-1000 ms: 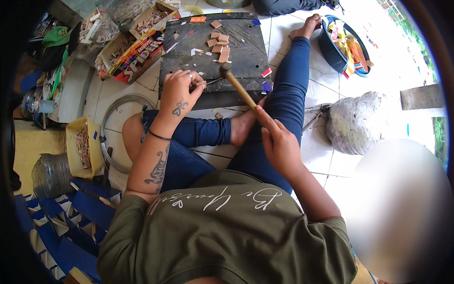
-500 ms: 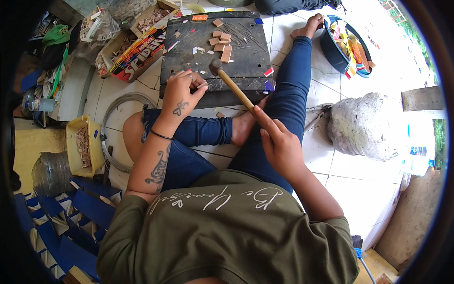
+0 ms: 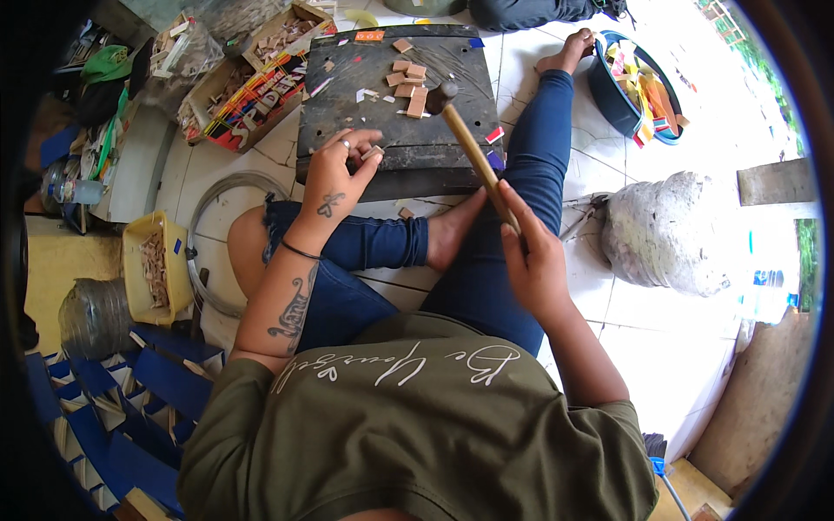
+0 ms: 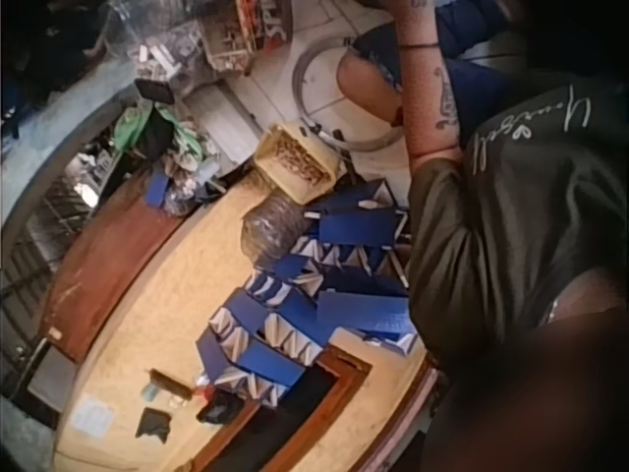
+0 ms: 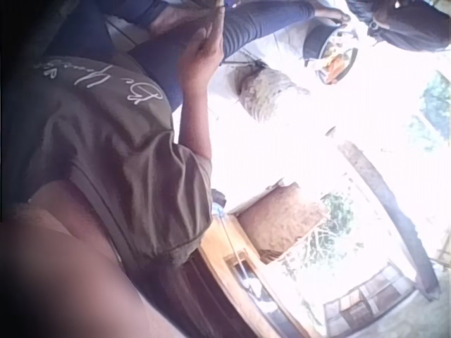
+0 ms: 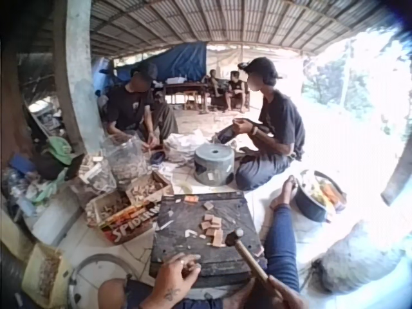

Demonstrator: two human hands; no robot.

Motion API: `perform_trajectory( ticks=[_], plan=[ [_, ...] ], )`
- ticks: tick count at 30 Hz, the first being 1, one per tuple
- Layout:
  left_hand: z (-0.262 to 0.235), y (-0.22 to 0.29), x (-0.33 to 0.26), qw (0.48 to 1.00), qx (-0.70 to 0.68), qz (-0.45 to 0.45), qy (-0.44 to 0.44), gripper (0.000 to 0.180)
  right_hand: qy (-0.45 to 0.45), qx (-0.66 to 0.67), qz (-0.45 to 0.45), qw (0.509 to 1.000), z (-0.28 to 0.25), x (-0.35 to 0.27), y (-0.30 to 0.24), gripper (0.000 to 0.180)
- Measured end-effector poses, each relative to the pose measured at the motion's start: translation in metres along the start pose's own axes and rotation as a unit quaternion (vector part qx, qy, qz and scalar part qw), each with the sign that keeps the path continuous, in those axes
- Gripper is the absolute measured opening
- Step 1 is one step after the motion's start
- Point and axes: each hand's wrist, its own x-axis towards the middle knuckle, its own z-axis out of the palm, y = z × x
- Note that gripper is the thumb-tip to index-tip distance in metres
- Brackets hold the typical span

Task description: The person sits on the floor and repeatedly picks up small wooden blocks, places them on a work surface, and strikes them with a hammer. The person handles the blocks one at a time, occasionally adjusting their position before striking.

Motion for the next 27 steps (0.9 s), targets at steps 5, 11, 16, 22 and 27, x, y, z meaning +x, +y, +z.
perform_trajectory(
  ticks=[5,11,16,22,27],
  plan=[
    [0.015,-0.001,0.005,0.998,-0.055,-0.008,0.035,0.008,-0.002,0.003,0.053,0.999,-0.009,0.003,0.001,0.051],
    [0.026,-0.005,0.010,0.995,0.014,0.080,0.054,0.005,0.014,0.005,0.004,1.000,-0.007,0.001,-0.002,0.051],
    [0.026,-0.004,0.012,0.992,0.041,0.109,0.057,0.007,-0.028,0.015,0.059,0.998,-0.013,0.000,-0.010,0.050],
    [0.034,-0.003,0.011,0.986,0.058,0.129,0.084,0.010,-0.054,0.000,0.014,0.998,-0.025,0.009,-0.028,0.050],
    [0.037,-0.005,0.010,0.982,0.058,0.149,0.105,0.012,-0.078,-0.045,-0.046,0.995,-0.030,0.013,-0.044,0.051]
  ],
)
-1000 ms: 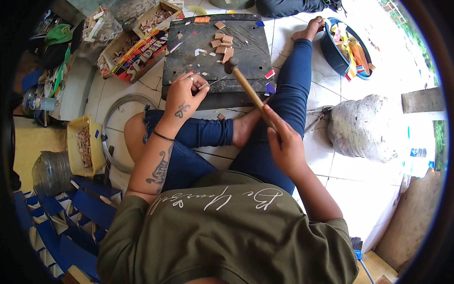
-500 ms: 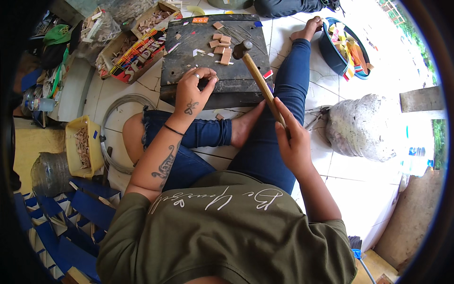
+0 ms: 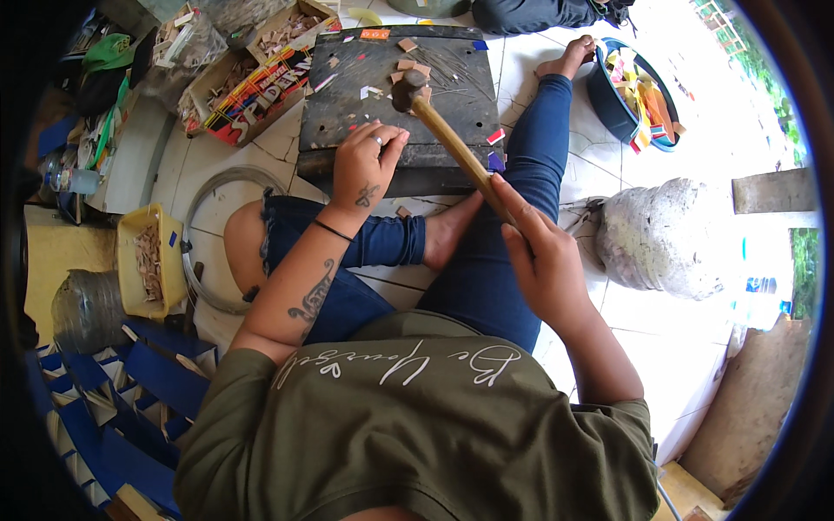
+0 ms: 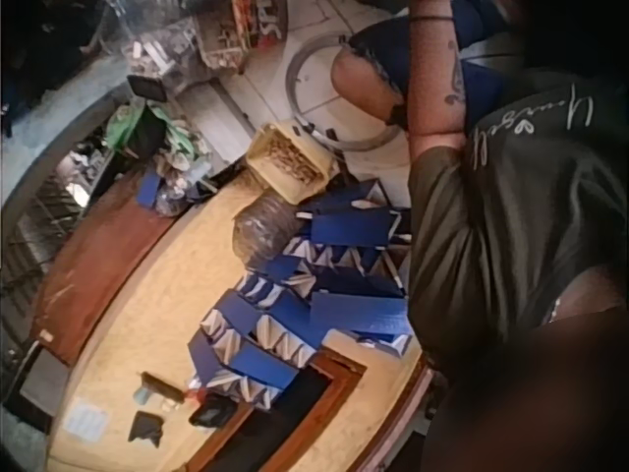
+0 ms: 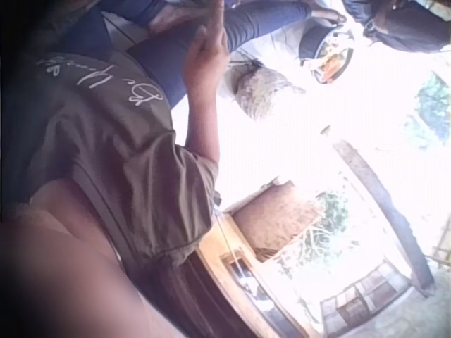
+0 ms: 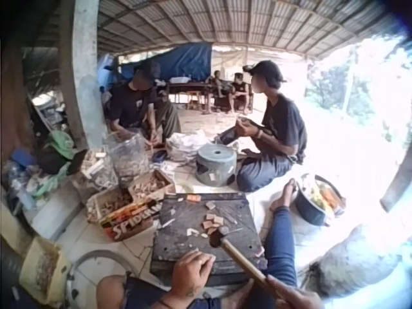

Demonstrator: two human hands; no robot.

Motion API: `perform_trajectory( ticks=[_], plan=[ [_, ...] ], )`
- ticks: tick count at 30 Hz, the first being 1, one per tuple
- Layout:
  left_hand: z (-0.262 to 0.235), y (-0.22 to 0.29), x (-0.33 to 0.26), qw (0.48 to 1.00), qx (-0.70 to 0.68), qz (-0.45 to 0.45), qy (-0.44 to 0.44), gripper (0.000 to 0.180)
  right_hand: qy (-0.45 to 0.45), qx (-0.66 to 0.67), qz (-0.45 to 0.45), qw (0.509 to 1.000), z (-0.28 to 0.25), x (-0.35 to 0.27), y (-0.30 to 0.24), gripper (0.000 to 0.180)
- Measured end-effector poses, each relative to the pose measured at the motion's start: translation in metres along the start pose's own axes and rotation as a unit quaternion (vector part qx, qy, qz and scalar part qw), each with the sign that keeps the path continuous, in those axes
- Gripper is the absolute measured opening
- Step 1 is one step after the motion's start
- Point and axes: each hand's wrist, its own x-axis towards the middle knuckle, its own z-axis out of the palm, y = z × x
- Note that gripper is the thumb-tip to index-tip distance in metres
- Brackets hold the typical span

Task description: The person sits on the floor and repeatedly picks up small wooden blocks, places them on a work surface, and strikes them with a hammer. The person handles the blocks one at a time, occasionally adjusting their position before striking.

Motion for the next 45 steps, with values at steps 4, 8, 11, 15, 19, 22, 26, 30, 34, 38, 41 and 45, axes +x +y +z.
perform_trajectory(
  ticks=[4,8,11,15,19,22,26,30,34,38,41,45],
  plan=[
    [0.001,-0.002,0.000,1.000,0.001,-0.008,-0.005,0.012,-0.003,-0.047,-0.029,0.998,0.002,0.001,-0.008,0.052],
    [0.001,-0.005,-0.001,1.000,0.025,0.001,-0.012,0.012,-0.036,-0.082,0.011,0.996,-0.001,0.001,-0.008,0.054],
    [0.004,-0.006,-0.002,1.000,0.014,-0.006,-0.002,0.011,0.032,-0.064,-0.079,0.994,-0.002,0.001,-0.006,0.054],
    [0.005,-0.006,-0.004,1.000,0.029,0.003,-0.004,0.011,-0.032,-0.092,-0.009,0.995,-0.003,0.003,-0.003,0.053],
    [0.003,-0.005,-0.004,0.999,0.044,0.009,-0.003,0.010,0.027,-0.066,-0.067,0.995,0.000,0.003,-0.002,0.053],
    [0.004,-0.005,-0.003,0.999,0.049,0.016,0.005,0.011,-0.003,-0.064,-0.024,0.998,-0.003,0.002,-0.001,0.053],
    [0.004,-0.005,-0.003,0.998,0.050,0.025,0.017,0.011,0.017,-0.062,-0.049,0.997,-0.003,0.002,0.001,0.053],
    [0.006,-0.006,-0.004,0.998,0.061,0.024,0.011,0.011,-0.039,-0.056,-0.009,0.998,0.000,0.001,0.003,0.053],
    [0.005,-0.006,-0.004,0.998,0.064,0.024,0.004,0.010,0.013,-0.043,-0.058,0.997,0.003,-0.001,0.004,0.054],
    [0.005,-0.004,-0.003,0.997,0.066,0.027,0.008,0.010,-0.021,-0.058,-0.021,0.998,0.004,-0.003,0.006,0.053],
    [0.004,-0.004,-0.003,0.998,0.058,0.024,0.011,0.012,0.034,-0.051,-0.079,0.995,0.006,-0.003,0.008,0.054],
    [0.004,-0.003,-0.003,0.997,0.066,0.025,0.007,0.011,-0.008,-0.057,-0.034,0.998,0.005,-0.002,0.010,0.055]
  ],
)
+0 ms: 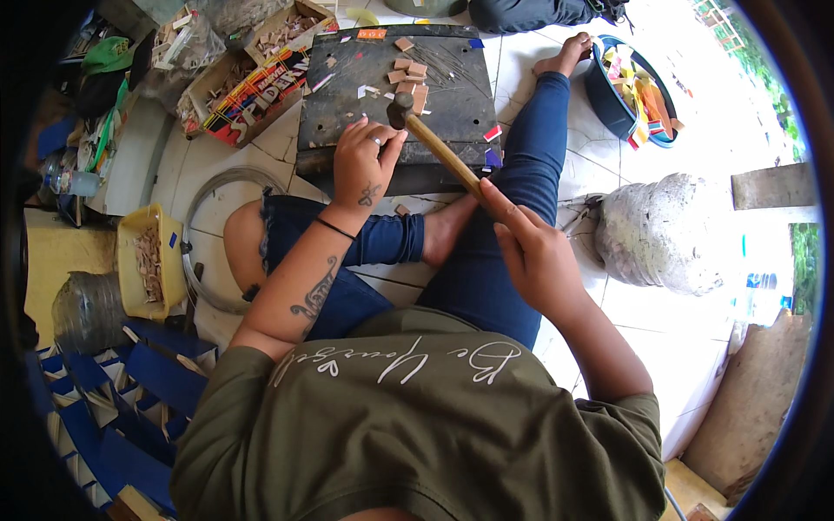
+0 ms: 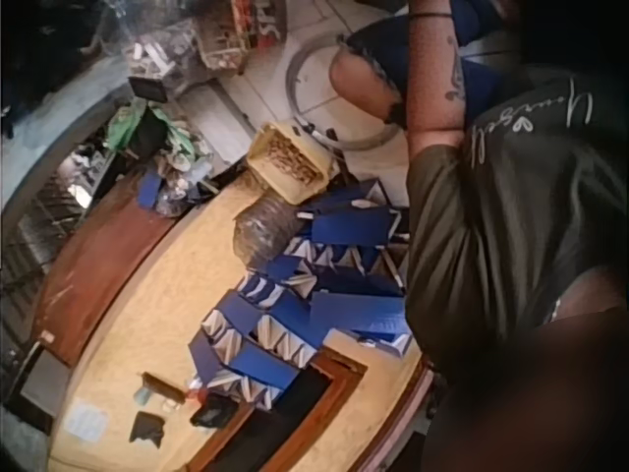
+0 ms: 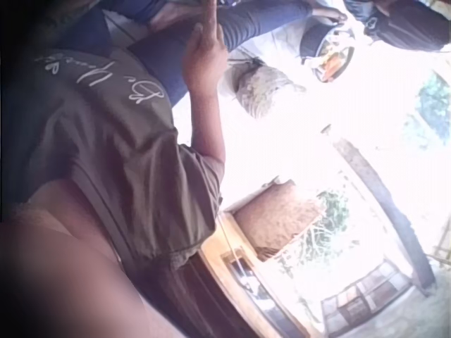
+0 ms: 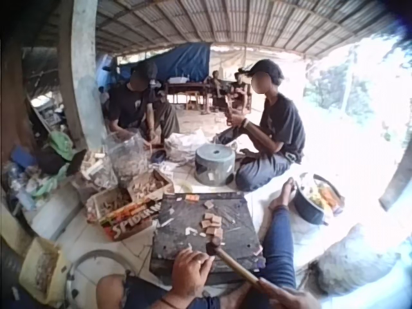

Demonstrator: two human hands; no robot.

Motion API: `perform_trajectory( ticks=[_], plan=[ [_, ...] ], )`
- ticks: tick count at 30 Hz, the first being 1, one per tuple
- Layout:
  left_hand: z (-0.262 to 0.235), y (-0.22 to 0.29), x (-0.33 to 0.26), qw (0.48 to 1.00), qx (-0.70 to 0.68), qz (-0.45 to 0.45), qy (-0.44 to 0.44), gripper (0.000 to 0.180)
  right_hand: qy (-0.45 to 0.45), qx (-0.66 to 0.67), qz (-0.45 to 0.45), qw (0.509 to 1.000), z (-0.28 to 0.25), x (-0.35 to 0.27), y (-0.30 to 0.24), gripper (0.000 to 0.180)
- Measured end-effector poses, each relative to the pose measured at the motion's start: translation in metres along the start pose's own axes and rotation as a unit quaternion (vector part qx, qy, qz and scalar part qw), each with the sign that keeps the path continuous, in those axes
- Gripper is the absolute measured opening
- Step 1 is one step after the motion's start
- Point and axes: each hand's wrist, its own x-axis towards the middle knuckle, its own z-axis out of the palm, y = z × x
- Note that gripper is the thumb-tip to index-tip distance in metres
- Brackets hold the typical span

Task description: The person sits on the floor and repeatedly picks up small wooden blocks, places them on a work surface, and strikes them with a hammer. The person handles the blocks one at a time, occasionally adjusting their position before striking.

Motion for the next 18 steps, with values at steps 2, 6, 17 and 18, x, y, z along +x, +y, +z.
perform_trajectory(
  ticks=[2,6,17,18],
  plan=[
    [0.000,0.000,0.000,1.000,0.003,0.006,0.007,0.011,0.014,0.000,-0.009,1.000,0.000,0.001,0.000,0.055],
    [0.000,0.000,-0.001,1.000,0.008,-0.002,-0.002,0.011,-0.004,-0.007,0.006,1.000,0.001,0.000,-0.001,0.054],
    [-0.009,0.003,0.001,0.999,-0.040,-0.010,-0.017,0.007,0.142,-0.038,0.033,0.989,0.001,0.066,0.050,0.048],
    [-0.013,0.003,0.003,0.998,-0.064,-0.022,-0.011,0.011,0.140,-0.069,0.059,0.986,0.005,0.078,0.057,0.048]
  ],
)
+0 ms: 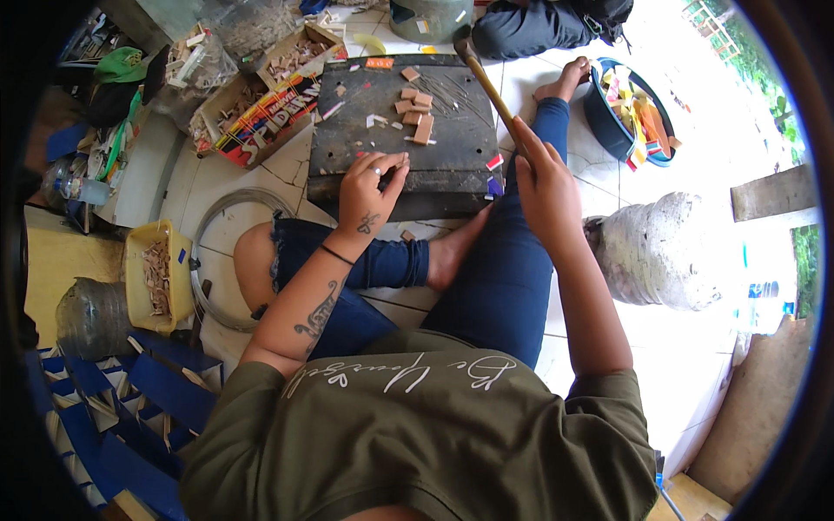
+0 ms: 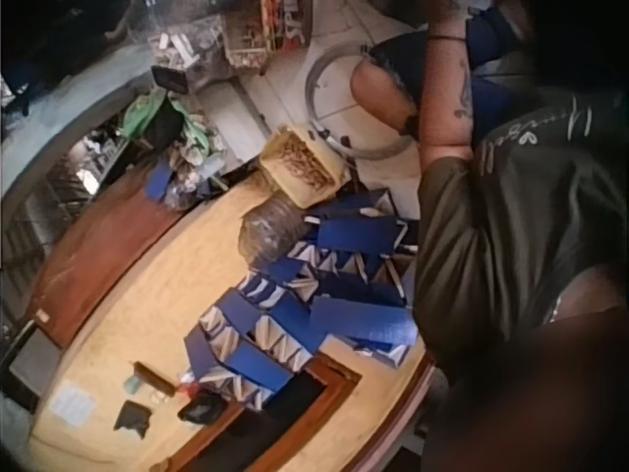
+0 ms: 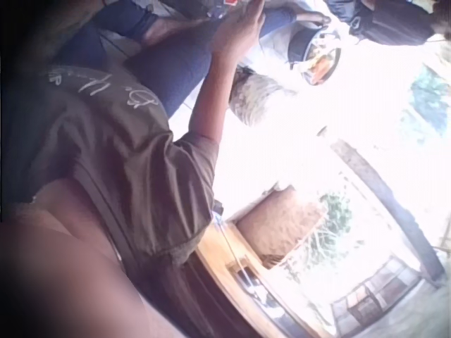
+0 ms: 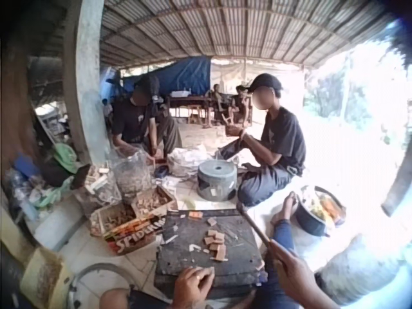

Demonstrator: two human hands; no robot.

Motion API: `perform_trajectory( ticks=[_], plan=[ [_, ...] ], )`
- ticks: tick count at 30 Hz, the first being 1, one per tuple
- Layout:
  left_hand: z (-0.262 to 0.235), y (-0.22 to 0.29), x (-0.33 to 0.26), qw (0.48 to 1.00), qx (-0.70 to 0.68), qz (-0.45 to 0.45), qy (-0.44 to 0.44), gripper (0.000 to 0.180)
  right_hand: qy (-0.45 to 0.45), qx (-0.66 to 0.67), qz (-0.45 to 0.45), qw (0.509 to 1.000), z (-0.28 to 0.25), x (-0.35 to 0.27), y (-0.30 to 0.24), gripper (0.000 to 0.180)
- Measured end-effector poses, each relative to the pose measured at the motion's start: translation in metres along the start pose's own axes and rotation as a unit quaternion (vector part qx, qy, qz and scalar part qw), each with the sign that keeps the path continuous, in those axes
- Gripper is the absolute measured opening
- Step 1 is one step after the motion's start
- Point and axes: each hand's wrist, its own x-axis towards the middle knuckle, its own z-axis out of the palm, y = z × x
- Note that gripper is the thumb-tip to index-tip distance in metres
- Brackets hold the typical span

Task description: The person sits on the floor and repeatedly picks up small wooden blocks, places them on a work surface, and strikes them with a hammer. The person handles the blocks one at a time, occasionally adjusting their position before striking.

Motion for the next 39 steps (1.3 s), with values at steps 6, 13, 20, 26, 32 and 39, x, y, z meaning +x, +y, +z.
perform_trajectory(
  ticks=[6,13,20,26,32,39],
  plan=[
    [-0.079,-0.041,-0.019,0.983,-0.001,-0.147,0.110,0.017,0.005,-0.131,0.029,0.991,0.055,0.052,0.025,0.041],
    [-0.317,-0.180,-0.131,0.860,0.247,-0.382,0.230,0.029,0.018,-0.242,-0.009,0.970,0.074,0.060,0.031,0.040],
    [-0.444,-0.224,-0.200,0.709,0.263,-0.595,0.271,0.043,-0.024,-0.185,-0.094,0.978,0.089,0.120,0.007,0.021],
    [-0.372,-0.226,-0.157,0.802,0.301,-0.446,0.259,0.051,-0.105,-0.285,-0.045,0.952,0.123,0.158,0.002,0.019],
    [-0.205,-0.144,-0.028,0.958,0.172,-0.180,0.142,0.023,-0.099,-0.126,-0.008,0.987,0.120,0.162,0.014,0.019],
    [-0.035,-0.063,0.075,0.992,0.079,-0.023,-0.094,0.024,-0.075,0.284,0.157,0.943,0.102,0.149,0.025,0.018]
  ],
)
